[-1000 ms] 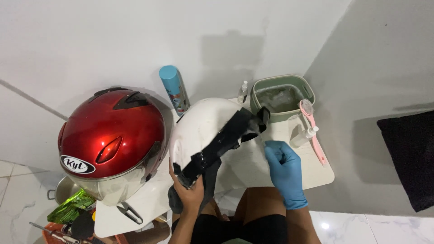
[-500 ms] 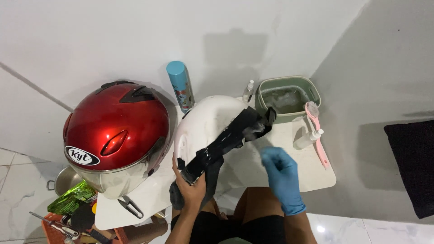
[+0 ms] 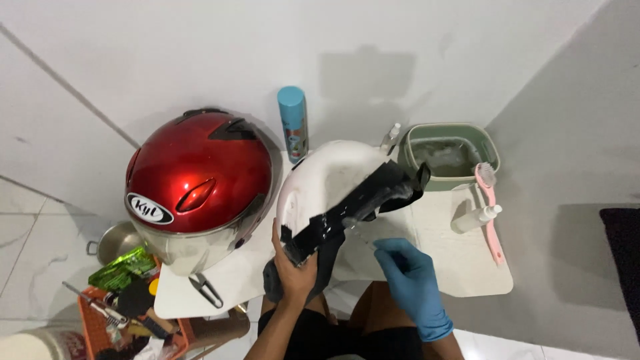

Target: The person cleans a white motorcycle helmet using a black cloth and a toothbrush. They wipe the exterior surface and scrub the black visor area with the toothbrush, occasionally dipping the brush into a container of soapy water.

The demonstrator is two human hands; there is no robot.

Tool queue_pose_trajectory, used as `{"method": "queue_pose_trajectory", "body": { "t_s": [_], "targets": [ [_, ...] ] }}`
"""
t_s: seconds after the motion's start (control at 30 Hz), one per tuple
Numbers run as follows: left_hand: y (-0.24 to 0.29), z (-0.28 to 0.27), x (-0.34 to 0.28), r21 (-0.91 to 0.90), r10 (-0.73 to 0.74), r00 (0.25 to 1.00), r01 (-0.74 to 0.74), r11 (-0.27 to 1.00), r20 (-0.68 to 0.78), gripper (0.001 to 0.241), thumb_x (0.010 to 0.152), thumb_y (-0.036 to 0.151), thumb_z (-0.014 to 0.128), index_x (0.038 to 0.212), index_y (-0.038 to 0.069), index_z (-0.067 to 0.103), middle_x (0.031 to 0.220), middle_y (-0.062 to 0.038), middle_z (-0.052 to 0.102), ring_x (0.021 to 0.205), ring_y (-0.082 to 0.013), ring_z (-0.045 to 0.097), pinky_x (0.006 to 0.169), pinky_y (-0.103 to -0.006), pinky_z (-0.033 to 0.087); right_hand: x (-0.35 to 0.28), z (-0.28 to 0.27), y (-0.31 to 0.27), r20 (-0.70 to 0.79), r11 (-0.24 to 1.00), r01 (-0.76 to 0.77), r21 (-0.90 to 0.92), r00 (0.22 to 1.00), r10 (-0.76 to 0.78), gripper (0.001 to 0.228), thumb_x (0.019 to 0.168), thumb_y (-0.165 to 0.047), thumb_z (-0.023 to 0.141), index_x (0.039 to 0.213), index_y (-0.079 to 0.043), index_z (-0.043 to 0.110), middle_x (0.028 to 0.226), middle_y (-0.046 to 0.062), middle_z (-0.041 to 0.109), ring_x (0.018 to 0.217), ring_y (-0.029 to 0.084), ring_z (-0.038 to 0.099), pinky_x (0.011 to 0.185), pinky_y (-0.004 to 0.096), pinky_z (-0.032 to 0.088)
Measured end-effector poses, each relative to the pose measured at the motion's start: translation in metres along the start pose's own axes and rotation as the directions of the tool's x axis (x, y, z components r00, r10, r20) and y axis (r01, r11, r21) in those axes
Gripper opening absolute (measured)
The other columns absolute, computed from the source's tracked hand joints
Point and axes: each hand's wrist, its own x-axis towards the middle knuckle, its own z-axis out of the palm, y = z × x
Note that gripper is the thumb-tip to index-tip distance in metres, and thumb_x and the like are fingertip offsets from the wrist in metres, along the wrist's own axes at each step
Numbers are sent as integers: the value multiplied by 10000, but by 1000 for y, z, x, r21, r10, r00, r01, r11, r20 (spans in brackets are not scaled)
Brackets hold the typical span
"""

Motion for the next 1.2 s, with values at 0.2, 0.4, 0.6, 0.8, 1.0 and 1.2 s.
{"method": "queue_pose_trajectory", "body": {
  "t_s": [0.2,0.4,0.6,0.8,1.0,1.2],
  "targets": [
    [-3,-3,2,-17,28,999,-27,999,29,939,858,130,790,1591,3,217,1354,-282,630,1281,-374,631,1068,-461,532,-6,12,-19,-210,958,163,-237,954,-214,74,1003,-56,616,980,-66,686,982,69,718,917,177,653,817,322,526],
    [-12,-7,0,10,22,998,-23,1000,62,968,851,130,787,1603,19,189,1513,-307,470,1372,-417,530,1140,-500,474,-10,23,-19,-258,966,228,-121,932,-252,99,1025,-3,610,1093,-3,682,1049,114,714,964,180,654,888,305,542],
    [-6,-10,2,-21,-24,997,25,999,70,936,873,177,772,1602,37,202,962,-174,747,817,-256,763,752,-376,639,-17,31,-17,44,977,162,-140,987,-157,133,947,-92,659,1029,-97,764,916,44,762,807,146,687,731,302,586],
    [-11,-10,3,-17,-70,993,71,997,95,958,861,202,765,1610,66,183,1459,-300,539,1278,-398,622,1045,-485,545,-22,41,-10,204,933,346,-99,925,-321,101,923,-55,675,995,-76,741,897,50,754,782,137,707,683,248,574],
    [-14,-10,1,21,-34,996,33,999,82,934,852,97,737,1604,30,188,1502,-301,492,1345,-412,561,1112,-490,484,-18,30,-5,-68,962,169,-215,980,-187,82,968,-89,644,947,-77,723,872,33,718,802,143,627,727,309,522],
    [-9,-8,2,-51,-42,994,47,998,103,982,842,64,762,1614,45,155,1335,-289,622,1242,-372,644,1073,-477,538,4,3,-15,-305,992,56,-110,948,-87,93,1007,-67,628,1071,-77,695,919,27,669,846,112,563,800,280,486]
  ]
}}
